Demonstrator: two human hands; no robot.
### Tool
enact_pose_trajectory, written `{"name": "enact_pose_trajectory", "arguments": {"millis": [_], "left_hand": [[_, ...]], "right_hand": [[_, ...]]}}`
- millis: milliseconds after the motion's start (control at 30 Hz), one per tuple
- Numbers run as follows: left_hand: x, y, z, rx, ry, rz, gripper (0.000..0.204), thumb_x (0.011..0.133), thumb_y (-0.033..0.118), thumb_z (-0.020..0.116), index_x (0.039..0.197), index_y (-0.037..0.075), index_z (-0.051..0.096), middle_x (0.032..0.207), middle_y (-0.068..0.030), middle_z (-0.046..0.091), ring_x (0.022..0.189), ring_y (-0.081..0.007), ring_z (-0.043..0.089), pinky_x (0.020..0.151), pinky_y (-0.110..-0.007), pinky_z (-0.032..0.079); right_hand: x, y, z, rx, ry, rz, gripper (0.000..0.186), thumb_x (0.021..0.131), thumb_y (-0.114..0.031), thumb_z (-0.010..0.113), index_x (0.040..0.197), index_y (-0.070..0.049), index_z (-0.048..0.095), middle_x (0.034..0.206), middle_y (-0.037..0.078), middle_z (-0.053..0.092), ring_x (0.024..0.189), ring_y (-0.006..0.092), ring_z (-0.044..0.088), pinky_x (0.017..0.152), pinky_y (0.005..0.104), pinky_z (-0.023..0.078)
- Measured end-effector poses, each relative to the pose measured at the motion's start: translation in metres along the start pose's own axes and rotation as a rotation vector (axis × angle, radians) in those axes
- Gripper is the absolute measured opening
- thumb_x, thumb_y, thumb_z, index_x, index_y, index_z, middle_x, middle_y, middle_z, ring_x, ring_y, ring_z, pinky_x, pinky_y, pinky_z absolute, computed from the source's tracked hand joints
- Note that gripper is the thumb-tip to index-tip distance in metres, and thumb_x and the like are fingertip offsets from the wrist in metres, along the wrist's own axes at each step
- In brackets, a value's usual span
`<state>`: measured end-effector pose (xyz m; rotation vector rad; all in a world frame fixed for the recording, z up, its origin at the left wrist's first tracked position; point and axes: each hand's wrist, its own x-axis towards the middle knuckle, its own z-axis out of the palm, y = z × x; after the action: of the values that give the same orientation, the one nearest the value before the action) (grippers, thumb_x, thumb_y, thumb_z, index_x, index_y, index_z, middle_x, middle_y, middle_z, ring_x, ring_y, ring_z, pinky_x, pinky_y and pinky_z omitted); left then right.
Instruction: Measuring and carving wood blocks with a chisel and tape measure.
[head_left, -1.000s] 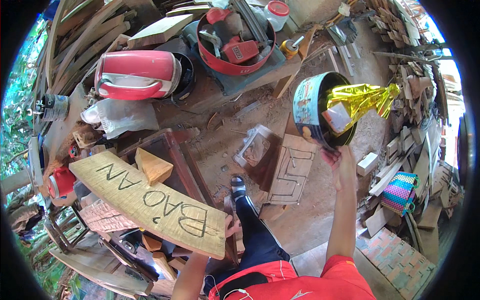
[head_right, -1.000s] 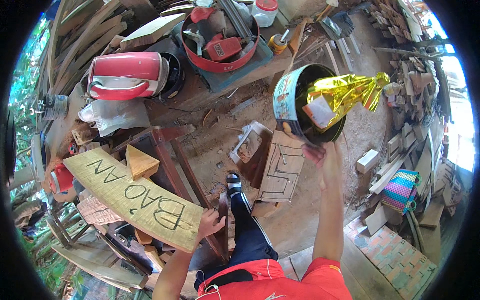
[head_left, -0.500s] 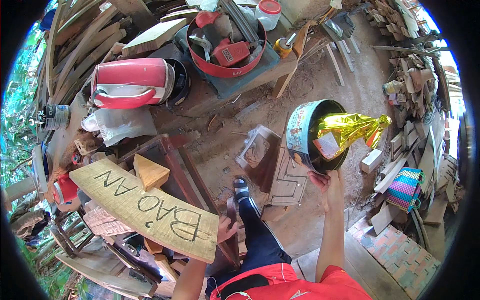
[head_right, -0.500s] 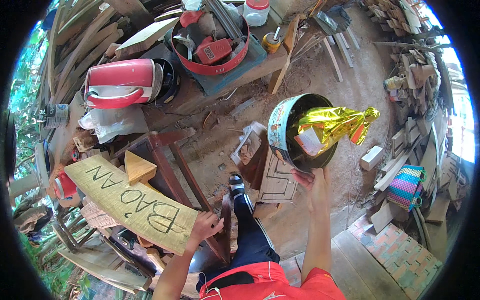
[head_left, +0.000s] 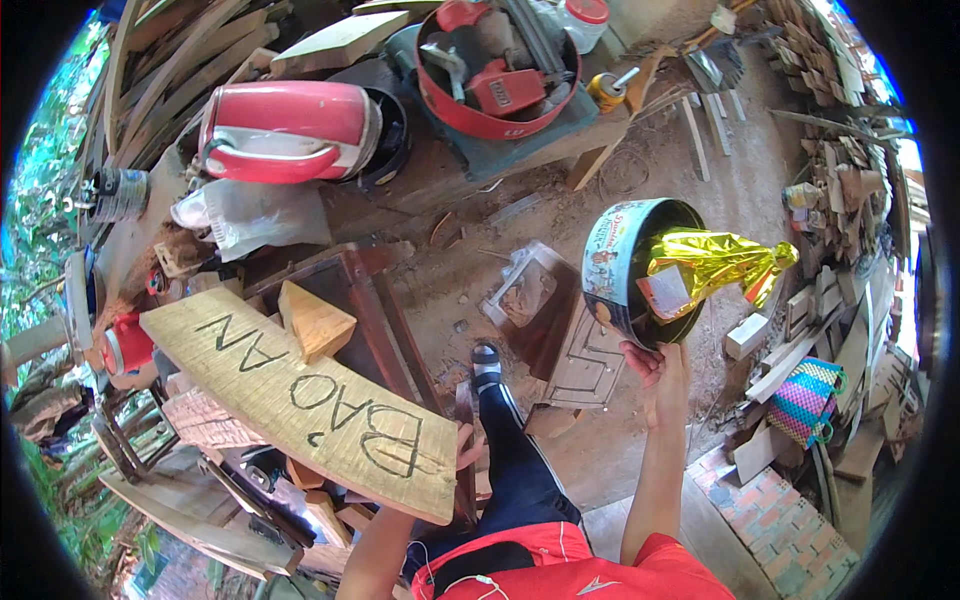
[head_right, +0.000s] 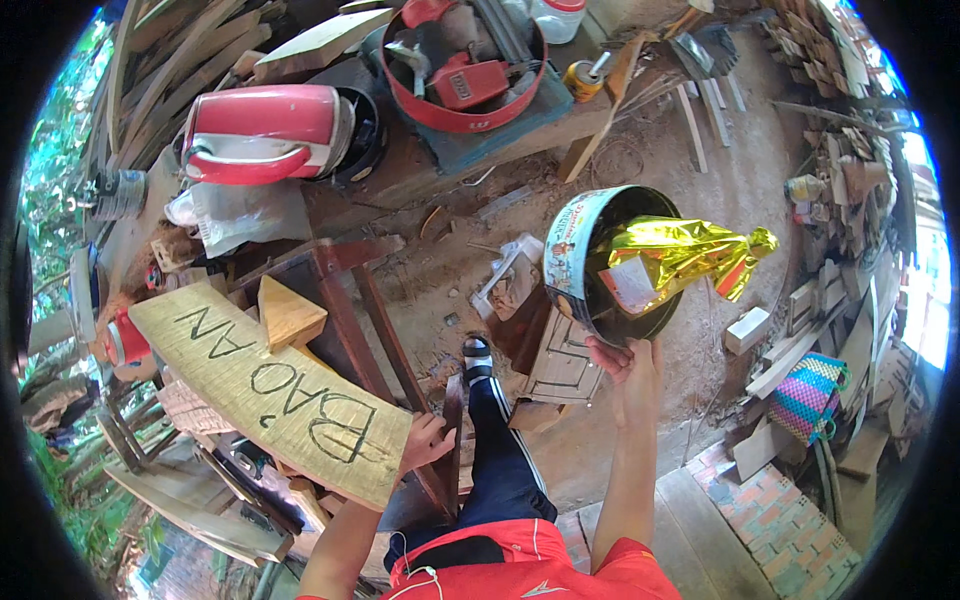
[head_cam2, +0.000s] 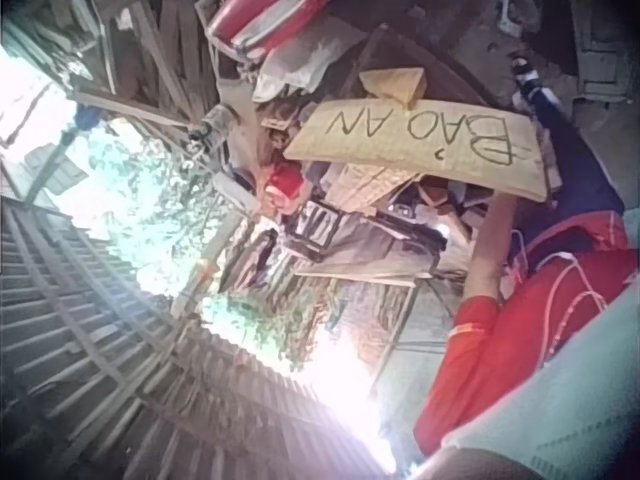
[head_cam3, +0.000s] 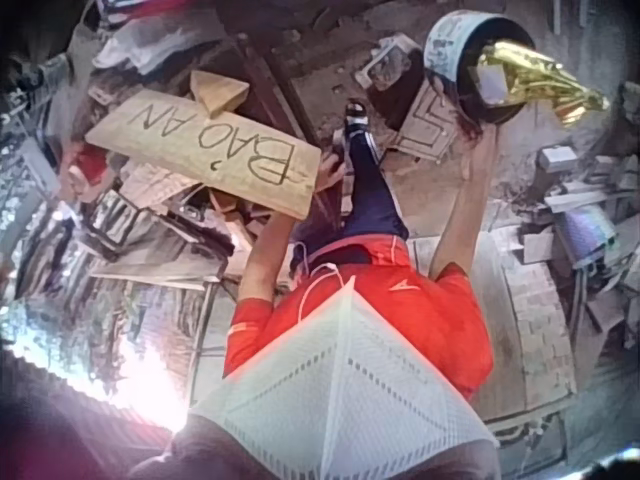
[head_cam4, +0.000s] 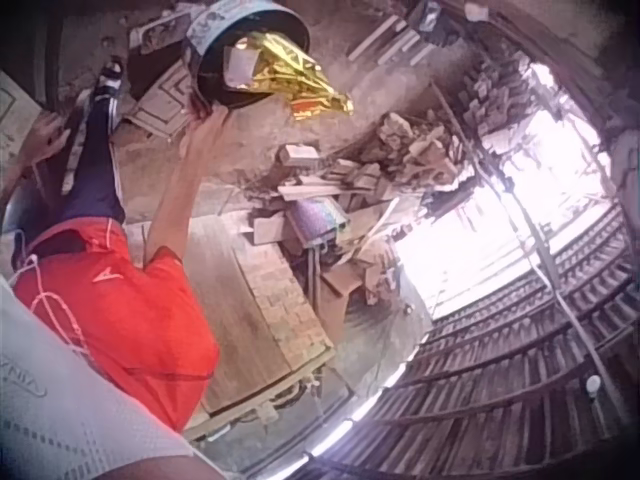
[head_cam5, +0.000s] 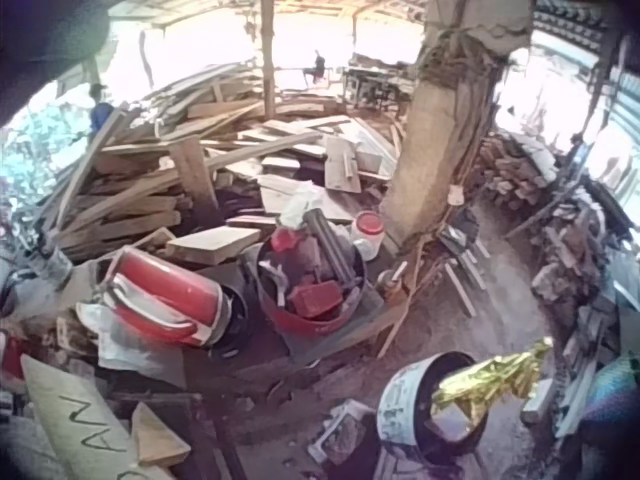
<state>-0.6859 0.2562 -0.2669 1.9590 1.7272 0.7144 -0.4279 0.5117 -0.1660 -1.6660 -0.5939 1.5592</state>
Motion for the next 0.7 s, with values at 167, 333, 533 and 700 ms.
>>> {"name": "enact_pose_trajectory", "arguments": {"millis": [167,333,533,700], "left_hand": [[-0.023,-0.004,0.011,-0.209,-0.089,-0.288,0.025,0.081,0.029,0.077,0.081,0.009,0.063,0.069,-0.0097,0.057,0.064,-0.0295,0.06,0.058,-0.042,0.048],[-0.012,0.004,-0.002,-0.256,-0.101,-0.274,0.024,0.09,0.031,0.071,0.083,0.01,0.059,0.072,-0.0064,0.054,0.067,-0.0248,0.061,0.061,-0.039,0.048],[-0.039,0.0,-0.004,-0.271,-0.147,-0.25,0.024,0.092,0.032,0.068,0.093,0.01,0.059,0.085,-0.0083,0.055,0.079,-0.0261,0.059,0.071,-0.04,0.046],[-0.019,-0.003,0.007,-0.284,-0.194,-0.233,0.026,0.093,0.034,0.065,0.101,0.01,0.059,0.095,-0.0099,0.056,0.089,-0.0272,0.058,0.08,-0.04,0.044]], "right_hand": [[0.002,-0.001,0.02,-0.019,-0.025,-0.033,0.03,0.103,-0.014,0.047,0.126,0.003,0.055,0.111,0.02,0.071,0.096,0.0303,0.074,0.087,0.0367,0.063],[0.021,-0.017,0.038,-0.033,-0.099,-0.065,0.032,0.104,-0.016,0.048,0.129,0.003,0.052,0.112,0.021,0.071,0.094,0.0307,0.075,0.085,0.0379,0.062],[0.062,-0.059,0.107,-0.108,-0.236,-0.164,0.031,0.104,-0.015,0.048,0.126,0.006,0.055,0.118,0.022,0.069,0.105,0.0292,0.072,0.095,0.037,0.06],[0.112,-0.09,0.19,-0.09,-0.421,-0.226,0.035,0.104,-0.012,0.046,0.126,0.014,0.052,0.122,0.026,0.067,0.108,0.0319,0.071,0.099,0.0371,0.06]]}}
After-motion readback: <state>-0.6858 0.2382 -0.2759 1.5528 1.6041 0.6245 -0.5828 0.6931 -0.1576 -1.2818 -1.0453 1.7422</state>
